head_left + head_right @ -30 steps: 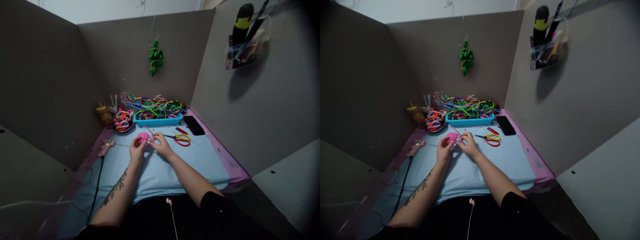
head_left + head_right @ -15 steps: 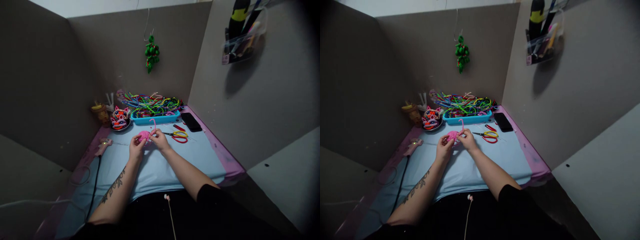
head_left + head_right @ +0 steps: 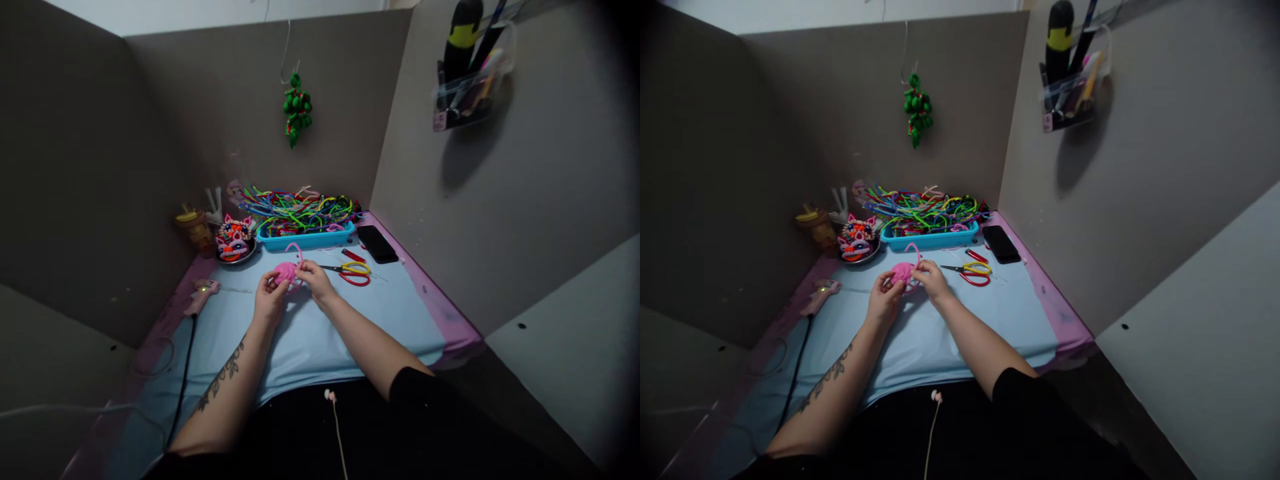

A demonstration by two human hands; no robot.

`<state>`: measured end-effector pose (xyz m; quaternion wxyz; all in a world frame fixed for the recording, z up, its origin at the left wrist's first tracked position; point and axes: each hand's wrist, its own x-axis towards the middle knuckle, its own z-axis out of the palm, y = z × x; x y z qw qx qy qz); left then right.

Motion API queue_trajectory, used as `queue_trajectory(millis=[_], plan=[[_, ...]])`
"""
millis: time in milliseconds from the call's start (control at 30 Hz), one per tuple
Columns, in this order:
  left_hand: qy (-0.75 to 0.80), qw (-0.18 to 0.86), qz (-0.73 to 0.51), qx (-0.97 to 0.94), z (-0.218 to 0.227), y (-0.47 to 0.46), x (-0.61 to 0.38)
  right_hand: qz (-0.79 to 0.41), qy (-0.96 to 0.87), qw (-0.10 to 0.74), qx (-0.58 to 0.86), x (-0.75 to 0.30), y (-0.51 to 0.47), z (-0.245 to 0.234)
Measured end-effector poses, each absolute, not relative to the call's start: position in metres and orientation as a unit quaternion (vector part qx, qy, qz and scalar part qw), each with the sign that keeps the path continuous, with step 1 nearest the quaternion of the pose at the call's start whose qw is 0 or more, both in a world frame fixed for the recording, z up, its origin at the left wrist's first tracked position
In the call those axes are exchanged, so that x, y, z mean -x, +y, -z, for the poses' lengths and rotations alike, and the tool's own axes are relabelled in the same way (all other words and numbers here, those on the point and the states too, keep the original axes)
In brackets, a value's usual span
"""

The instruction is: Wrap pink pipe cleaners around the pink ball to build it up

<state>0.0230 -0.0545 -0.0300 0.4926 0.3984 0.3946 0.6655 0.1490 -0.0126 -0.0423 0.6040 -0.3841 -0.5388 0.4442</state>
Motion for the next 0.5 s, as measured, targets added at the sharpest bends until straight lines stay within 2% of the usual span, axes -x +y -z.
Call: queue_trajectory(millis=[167,367,500], plan=[[0.412,0.449,-0.645,-0.46,0.032,-0.055,-0.022,-0.456,-0.516,0.612,0.388,-0.148,-0.013,0.04],[0.471,0.296,-0.65,-0.518,0.028,-0.065,-0.019,-0.427,-0.498,0.638,0.404,-0.149,-0.017,0.039],[0.491,0.254,-0.634,-0.541,0.029,-0.068,-0.02,-0.418,-0.49,0.646,0.409,-0.15,-0.017,0.04]])
